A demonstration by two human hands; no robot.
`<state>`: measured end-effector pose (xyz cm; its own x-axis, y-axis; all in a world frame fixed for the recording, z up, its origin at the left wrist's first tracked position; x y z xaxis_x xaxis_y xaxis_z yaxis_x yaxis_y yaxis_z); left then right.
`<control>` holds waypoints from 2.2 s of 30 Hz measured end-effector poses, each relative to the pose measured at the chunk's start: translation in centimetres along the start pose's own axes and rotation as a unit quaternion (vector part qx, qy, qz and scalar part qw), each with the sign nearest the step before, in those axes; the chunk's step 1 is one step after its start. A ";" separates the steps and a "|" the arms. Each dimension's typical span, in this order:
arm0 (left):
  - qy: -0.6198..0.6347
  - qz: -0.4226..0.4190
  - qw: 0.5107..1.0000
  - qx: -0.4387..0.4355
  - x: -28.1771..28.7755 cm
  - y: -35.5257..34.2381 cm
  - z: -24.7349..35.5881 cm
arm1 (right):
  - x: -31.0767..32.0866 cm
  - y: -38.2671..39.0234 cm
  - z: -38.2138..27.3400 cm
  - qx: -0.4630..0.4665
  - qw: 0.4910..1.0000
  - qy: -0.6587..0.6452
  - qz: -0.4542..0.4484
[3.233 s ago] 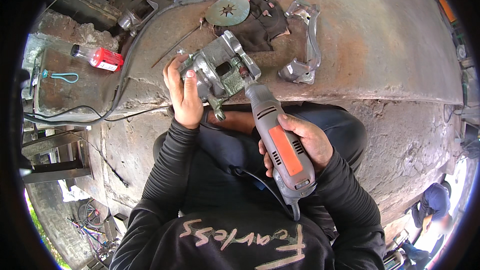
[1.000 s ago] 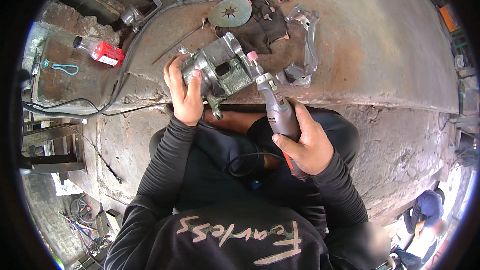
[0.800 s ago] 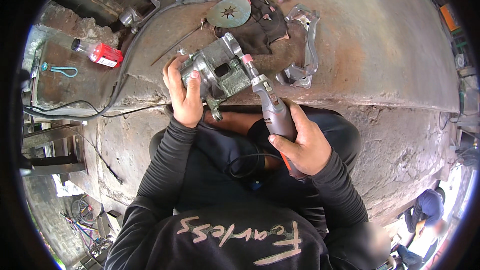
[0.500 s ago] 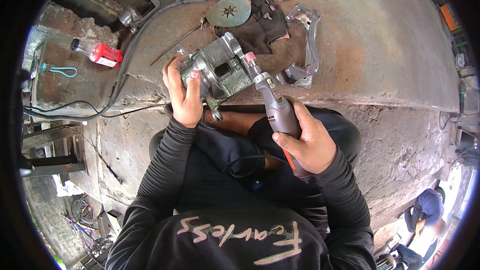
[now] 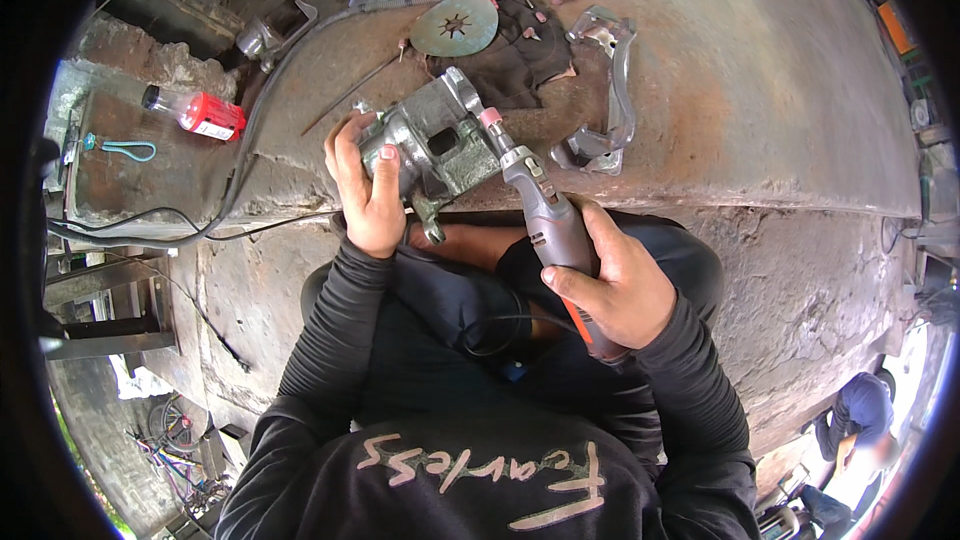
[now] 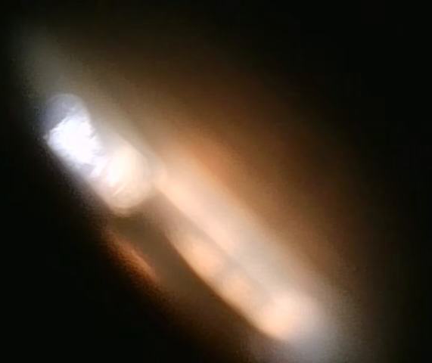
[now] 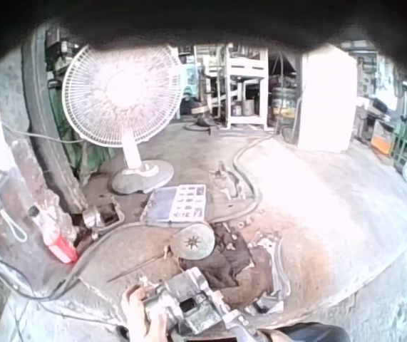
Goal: The person selects a grinding bit from a kit, attaches it to a rotary tool, and uses the tool to grind a metal part. The person holds the part with one hand and operates the tool with the other, rotating the part to access different surfaces.
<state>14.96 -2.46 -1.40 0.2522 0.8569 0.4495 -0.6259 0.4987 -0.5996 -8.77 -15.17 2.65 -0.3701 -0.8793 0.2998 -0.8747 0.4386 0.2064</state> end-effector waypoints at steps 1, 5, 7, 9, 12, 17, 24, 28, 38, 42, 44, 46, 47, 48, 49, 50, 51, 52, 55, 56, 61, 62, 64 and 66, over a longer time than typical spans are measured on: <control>0.000 0.000 1.000 0.001 0.0 0.0 0.0 | 0.1 -0.1 0.0 -0.007 1.000 -0.006 -0.004; 0.004 0.000 1.000 0.000 0.0 0.0 0.0 | 0.6 -0.1 -0.5 -0.010 1.000 0.005 -0.024; -0.001 0.001 1.000 0.001 0.0 0.0 0.0 | 0.7 -0.1 -0.7 -0.011 0.999 0.013 -0.027; -0.004 0.001 1.000 0.002 0.0 0.0 0.0 | 0.8 -0.3 -0.7 -0.013 1.000 -0.004 -0.027; -0.009 0.001 1.000 0.000 0.0 0.0 0.1 | 0.9 -0.4 -0.7 -0.026 0.998 0.007 -0.052; -0.007 0.000 1.000 -0.002 0.0 0.0 0.2 | 0.7 0.5 -0.5 -0.019 0.998 0.034 -0.045; 0.001 0.000 1.000 0.004 -0.1 0.0 0.1 | 0.0 1.8 0.7 -0.018 0.999 -0.025 0.029; -0.007 0.000 1.000 -0.002 0.0 0.0 0.2 | -0.6 1.3 1.1 -0.007 1.000 -0.009 0.024; -0.007 -0.001 1.000 -0.004 -0.1 0.0 0.1 | -0.3 1.1 1.5 -0.013 0.999 0.018 0.024; -0.005 -0.004 1.000 0.003 -0.1 0.1 0.0 | -0.5 1.3 1.4 0.018 0.999 0.017 0.041; -0.002 -0.005 1.000 0.000 -0.1 0.1 0.0 | -0.6 1.2 1.1 0.052 0.998 0.017 0.045; -0.006 -0.006 1.000 -0.005 -0.1 0.1 0.0 | -0.7 1.0 1.1 0.046 0.997 0.048 0.046; -0.007 -0.005 1.000 -0.006 -0.1 0.1 0.1 | -0.8 0.9 1.2 0.041 0.996 0.062 0.045; -0.008 -0.006 1.000 -0.006 -0.1 0.1 0.1 | -0.7 0.9 1.3 0.027 0.997 0.052 0.042; -0.010 -0.006 1.000 -0.004 -0.1 0.1 0.1 | -0.5 0.9 1.4 0.009 0.998 0.044 0.036; -0.007 -0.005 1.000 -0.002 -0.1 0.0 0.1 | -0.4 0.9 1.4 0.003 0.999 0.035 0.031; -0.009 -0.006 1.000 -0.003 -0.1 0.1 0.1 | -0.3 1.0 1.4 0.000 0.998 0.046 0.033; -0.008 -0.006 1.000 -0.002 -0.1 0.1 0.1 | -0.1 1.0 1.2 0.008 0.998 0.056 0.037; -0.007 -0.006 1.000 -0.001 -0.1 0.0 0.1 | 0.0 1.2 1.0 0.022 0.998 0.045 0.046; -0.006 -0.006 1.000 0.000 -0.1 0.0 0.1 | 0.0 1.2 0.9 0.024 0.998 0.035 0.049; -0.008 -0.003 1.000 -0.004 -0.1 0.0 0.2 | -0.2 0.9 0.7 0.031 0.997 0.068 0.035; -0.009 -0.002 1.000 -0.006 -0.1 -0.1 0.3 | -0.3 0.8 0.6 0.030 0.996 0.080 0.029; -0.005 -0.003 1.000 -0.005 -0.1 -0.1 0.3 | 0.1 0.7 0.6 0.025 0.997 0.076 0.024; -0.004 -0.003 1.000 -0.004 -0.1 -0.1 0.3 | 0.2 0.7 0.5 0.024 0.996 0.080 0.024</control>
<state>14.77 -2.61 -1.20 0.2504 0.8532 0.4576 -0.6191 0.5044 -0.6019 -9.63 -15.08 2.43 -0.3596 -0.8152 0.4541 -0.8727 0.4660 0.1455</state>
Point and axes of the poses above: each hand's wrist, its own y-axis away from the middle knuckle, its own x-axis out of the back of the hand, z = x × y, the point moved 6 cm from there along -y, towards the middle knuckle
